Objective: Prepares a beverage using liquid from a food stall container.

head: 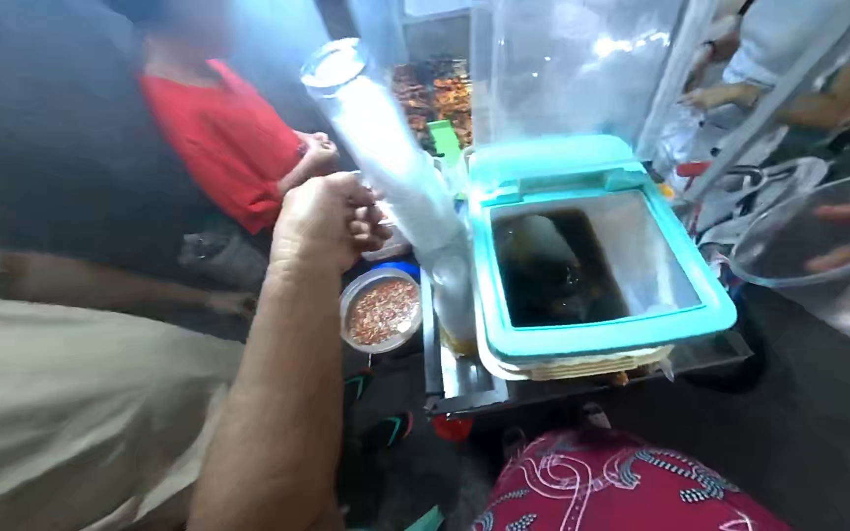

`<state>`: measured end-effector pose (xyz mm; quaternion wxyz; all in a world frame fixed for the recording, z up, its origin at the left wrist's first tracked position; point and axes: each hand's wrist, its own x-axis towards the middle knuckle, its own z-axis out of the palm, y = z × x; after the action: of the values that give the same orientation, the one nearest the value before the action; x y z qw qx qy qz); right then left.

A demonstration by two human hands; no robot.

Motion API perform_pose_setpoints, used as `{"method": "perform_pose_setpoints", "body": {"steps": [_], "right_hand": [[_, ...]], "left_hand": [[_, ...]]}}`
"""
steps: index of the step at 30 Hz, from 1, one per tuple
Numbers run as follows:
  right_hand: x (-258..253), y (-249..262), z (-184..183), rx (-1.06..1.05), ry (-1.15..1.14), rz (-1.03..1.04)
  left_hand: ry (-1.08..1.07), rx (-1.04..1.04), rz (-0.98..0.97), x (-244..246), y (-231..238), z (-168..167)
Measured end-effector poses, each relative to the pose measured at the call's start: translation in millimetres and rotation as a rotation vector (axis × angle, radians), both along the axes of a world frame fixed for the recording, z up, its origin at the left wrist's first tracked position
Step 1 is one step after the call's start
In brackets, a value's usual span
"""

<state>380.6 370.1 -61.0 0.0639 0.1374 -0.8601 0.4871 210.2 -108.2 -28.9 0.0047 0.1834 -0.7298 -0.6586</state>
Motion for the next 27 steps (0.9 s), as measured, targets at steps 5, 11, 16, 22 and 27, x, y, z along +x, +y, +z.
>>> {"method": "perform_pose_setpoints", "body": {"steps": [5, 11, 16, 22, 27], "right_hand": [[9, 13, -7, -0.069, -0.162, -0.097], [-9, 90, -54, -0.013, -0.190, 0.138], [-15, 134, -57, -0.100, -0.237, 0.211], [-11, 181, -81, -0.131, -0.213, 0.207], [-6, 195, -87, -0.183, -0.267, 0.158]], "left_hand": [[-0.017, -0.478, 0.049, 34, 5, -2], [0.527, -1.013, -0.587, 99, 94, 23], [-0.250, -1.027, -1.355, 56, 174, 2], [-0.564, -0.810, -1.450, 48, 225, -20], [-0.518, -0.987, -1.438, 42, 254, -23]]}}
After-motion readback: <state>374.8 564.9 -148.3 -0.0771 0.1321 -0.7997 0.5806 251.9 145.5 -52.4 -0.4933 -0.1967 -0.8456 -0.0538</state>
